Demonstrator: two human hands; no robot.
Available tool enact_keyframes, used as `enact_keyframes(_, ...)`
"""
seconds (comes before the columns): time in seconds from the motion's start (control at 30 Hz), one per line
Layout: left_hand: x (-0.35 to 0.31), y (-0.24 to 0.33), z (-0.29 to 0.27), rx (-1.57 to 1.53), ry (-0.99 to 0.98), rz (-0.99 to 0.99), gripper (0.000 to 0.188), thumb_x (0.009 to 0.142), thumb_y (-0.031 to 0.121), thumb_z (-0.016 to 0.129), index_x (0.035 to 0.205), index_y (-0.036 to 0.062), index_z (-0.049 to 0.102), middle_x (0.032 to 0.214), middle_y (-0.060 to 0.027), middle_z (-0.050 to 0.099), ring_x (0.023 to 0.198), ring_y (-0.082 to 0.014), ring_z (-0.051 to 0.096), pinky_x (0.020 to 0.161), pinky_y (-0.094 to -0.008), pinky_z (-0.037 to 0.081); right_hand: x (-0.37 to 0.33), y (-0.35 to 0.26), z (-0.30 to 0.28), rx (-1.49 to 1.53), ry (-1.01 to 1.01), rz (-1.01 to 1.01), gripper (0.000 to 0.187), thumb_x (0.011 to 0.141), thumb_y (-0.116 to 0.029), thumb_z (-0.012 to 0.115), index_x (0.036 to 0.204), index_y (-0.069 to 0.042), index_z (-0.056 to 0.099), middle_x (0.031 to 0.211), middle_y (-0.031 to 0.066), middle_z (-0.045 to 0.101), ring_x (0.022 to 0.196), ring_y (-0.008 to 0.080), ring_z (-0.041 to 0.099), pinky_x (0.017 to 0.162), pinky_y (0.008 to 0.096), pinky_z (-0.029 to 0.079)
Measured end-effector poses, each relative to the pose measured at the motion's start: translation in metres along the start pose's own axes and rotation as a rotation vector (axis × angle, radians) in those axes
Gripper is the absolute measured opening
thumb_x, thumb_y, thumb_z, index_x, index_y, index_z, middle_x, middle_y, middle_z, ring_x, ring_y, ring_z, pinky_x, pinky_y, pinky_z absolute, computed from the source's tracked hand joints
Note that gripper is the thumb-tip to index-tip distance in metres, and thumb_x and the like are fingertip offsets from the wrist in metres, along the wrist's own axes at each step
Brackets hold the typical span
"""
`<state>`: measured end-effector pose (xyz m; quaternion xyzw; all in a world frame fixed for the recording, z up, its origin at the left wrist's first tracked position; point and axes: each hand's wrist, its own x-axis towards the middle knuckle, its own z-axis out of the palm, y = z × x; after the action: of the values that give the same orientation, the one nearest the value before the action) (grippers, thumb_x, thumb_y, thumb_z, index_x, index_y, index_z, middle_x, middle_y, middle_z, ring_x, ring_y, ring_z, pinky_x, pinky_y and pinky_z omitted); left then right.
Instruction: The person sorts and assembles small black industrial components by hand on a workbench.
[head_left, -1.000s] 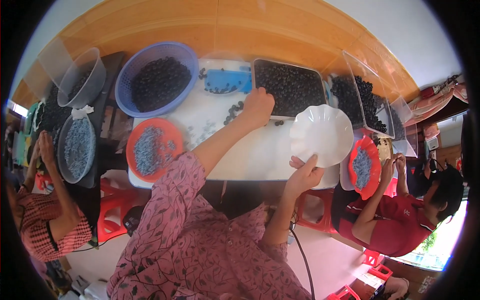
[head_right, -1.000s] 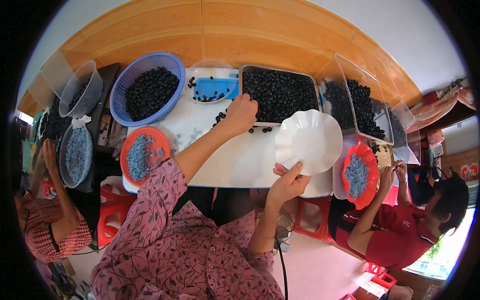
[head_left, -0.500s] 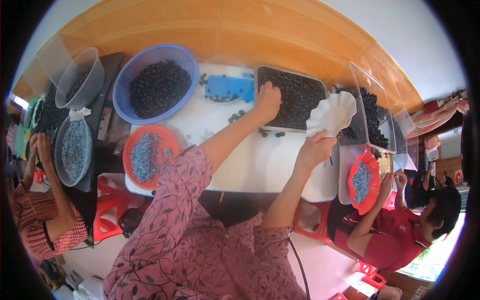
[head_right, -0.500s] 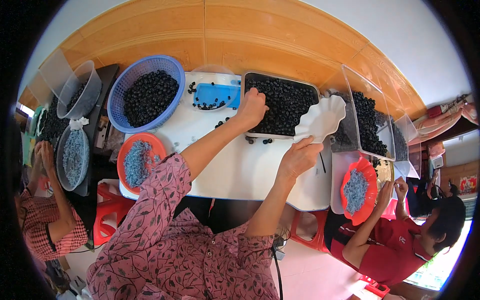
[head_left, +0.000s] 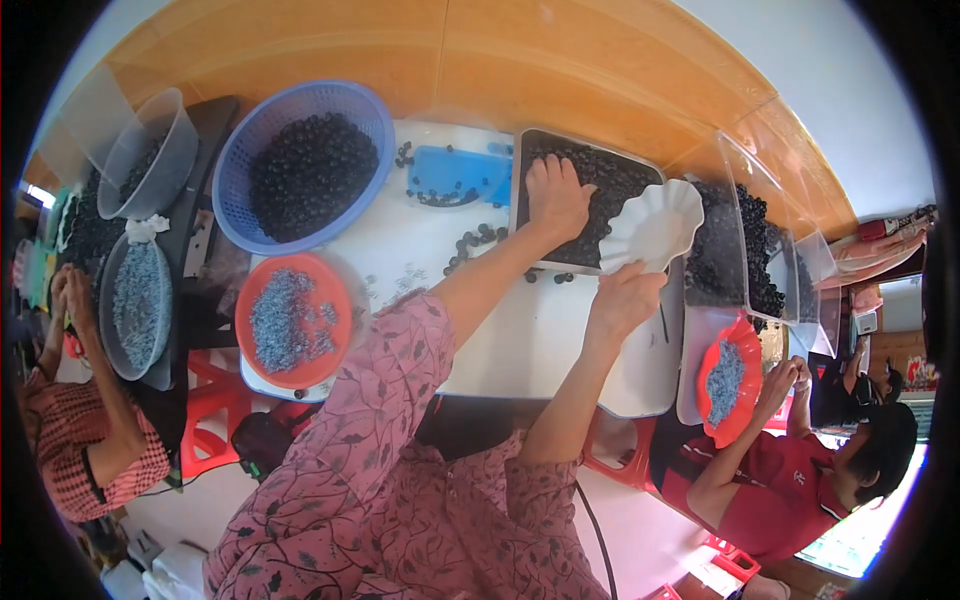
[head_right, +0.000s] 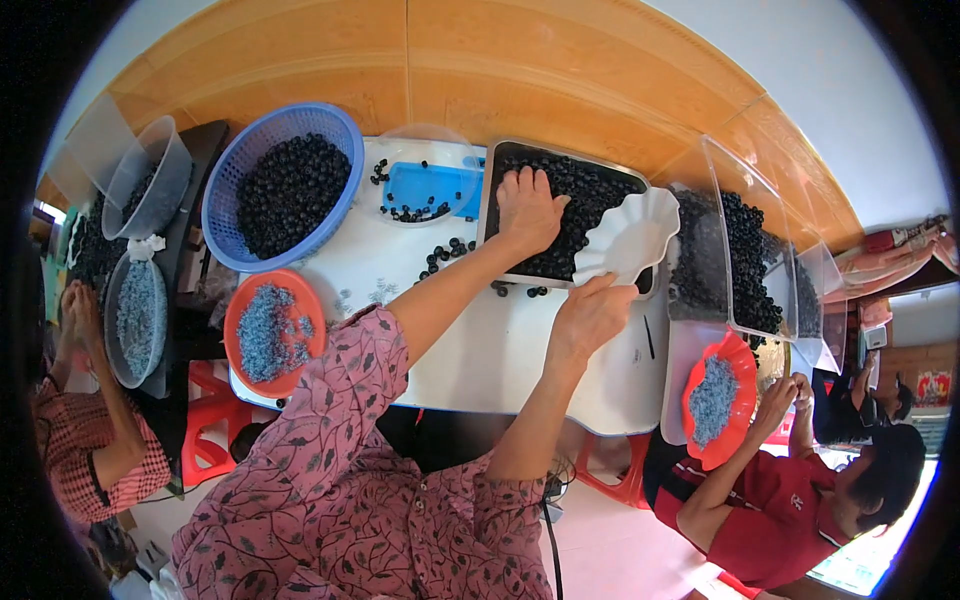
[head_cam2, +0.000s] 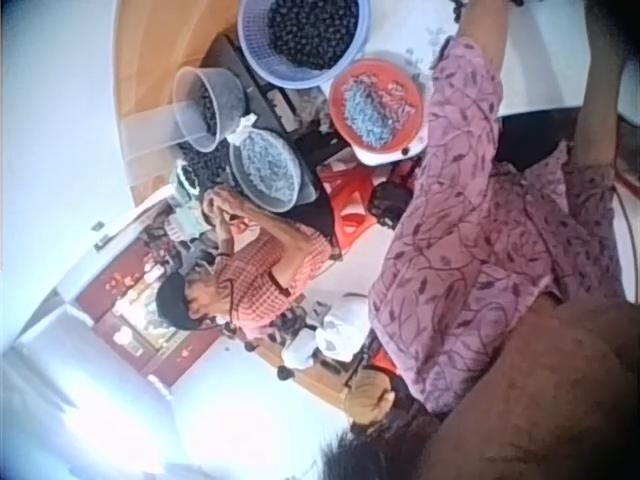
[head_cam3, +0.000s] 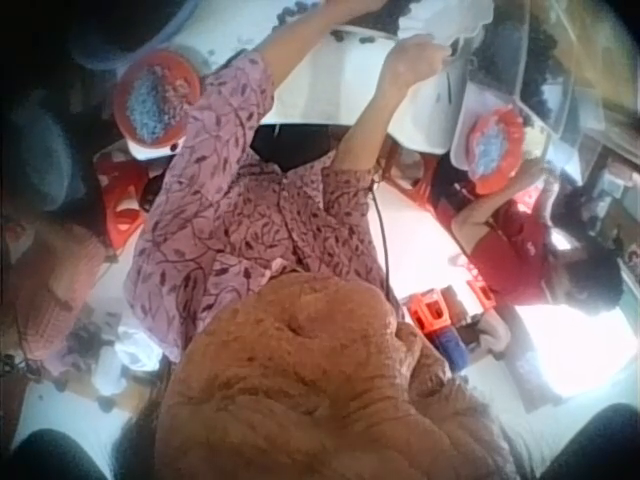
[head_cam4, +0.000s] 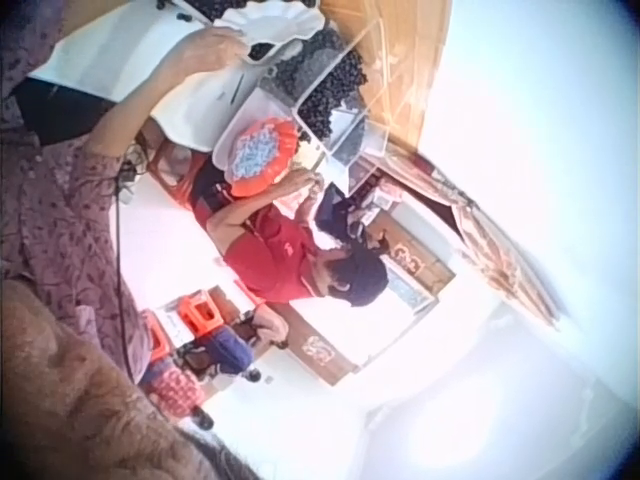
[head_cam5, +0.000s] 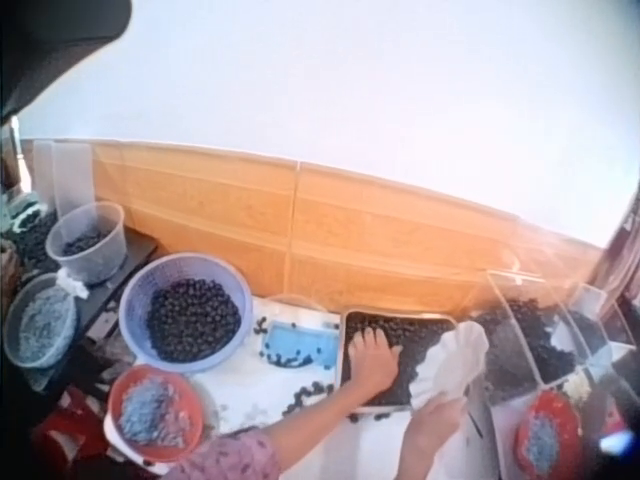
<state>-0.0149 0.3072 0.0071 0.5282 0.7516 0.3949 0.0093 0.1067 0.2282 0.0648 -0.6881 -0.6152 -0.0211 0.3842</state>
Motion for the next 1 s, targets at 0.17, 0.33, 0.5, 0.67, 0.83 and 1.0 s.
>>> enact_keyframes(0.17, -0.001, 0.019, -0.008, -0.161, -0.181, -0.094, 0.049, 0.088, 0.035, 0.060, 0.113, -0.0076, 0.054, 0.127, -0.0272, 0.046, 0.119, -0.0435, 0.038, 0.098, -0.0538, 0.031, -0.008, -0.005, 0.000, 0.316, -0.193, 0.249, 0.027, 0.098, -0.016, 0.046, 0.083, 0.006, 0.044, 0.055, 0.0155, 0.061, 0.045, 0.0236, 0.062, 0.041, 0.0330, 0.048)
enact_keyframes(0.33, 0.005, 0.003, 0.002, -0.081, 0.141, -0.090, 0.049, 0.090, 0.034, 0.058, 0.113, -0.0093, 0.053, 0.139, -0.0298, 0.033, 0.122, -0.0443, 0.035, 0.096, -0.0548, 0.033, -0.010, -0.014, 0.002, 0.438, -0.224, 0.331, 0.026, 0.097, -0.015, 0.045, 0.084, 0.008, 0.043, 0.057, 0.0174, 0.062, 0.045, 0.0213, 0.062, 0.041, 0.0305, 0.050)
enact_keyframes(0.5, 0.010, 0.014, 0.000, -0.097, 0.035, -0.148, 0.046, 0.090, 0.036, 0.057, 0.110, -0.0057, 0.057, 0.128, -0.0274, 0.044, 0.116, -0.0437, 0.041, 0.093, -0.0541, 0.036, -0.006, -0.010, -0.004, 0.488, -0.228, 0.353, 0.026, 0.096, -0.014, 0.045, 0.084, 0.010, 0.043, 0.060, 0.0203, 0.063, 0.046, 0.0216, 0.063, 0.042, 0.0299, 0.051)
enact_keyframes(0.67, 0.019, 0.012, 0.000, -0.178, -0.012, -0.198, 0.039, 0.092, 0.037, 0.054, 0.103, 0.0014, 0.065, 0.114, -0.0223, 0.055, 0.108, -0.0414, 0.050, 0.088, -0.0547, 0.041, -0.008, -0.014, 0.004, 0.568, -0.274, 0.401, 0.026, 0.095, -0.014, 0.045, 0.084, 0.010, 0.042, 0.060, 0.0218, 0.064, 0.047, 0.0229, 0.064, 0.042, 0.0292, 0.051)
enact_keyframes(0.83, 0.022, 0.017, 0.010, -0.301, -0.119, -0.272, 0.033, 0.093, 0.035, 0.050, 0.094, 0.0082, 0.069, 0.101, -0.0203, 0.061, 0.097, -0.0389, 0.056, 0.083, -0.0531, 0.045, -0.018, -0.018, 0.010, 0.663, -0.267, 0.488, 0.026, 0.094, -0.014, 0.045, 0.083, 0.010, 0.041, 0.061, 0.0230, 0.064, 0.047, 0.0243, 0.065, 0.042, 0.0300, 0.052)
enact_keyframes(1.0, 0.008, 0.032, 0.017, -0.296, -0.099, -0.107, 0.031, 0.089, 0.025, 0.051, 0.086, 0.0001, 0.069, 0.101, -0.0190, 0.061, 0.099, -0.0379, 0.053, 0.083, -0.0519, 0.044, -0.021, -0.016, 0.023, 0.784, -0.250, 0.534, 0.028, 0.092, -0.013, 0.047, 0.086, 0.014, 0.041, 0.069, 0.0247, 0.065, 0.050, 0.0280, 0.066, 0.043, 0.0319, 0.054)
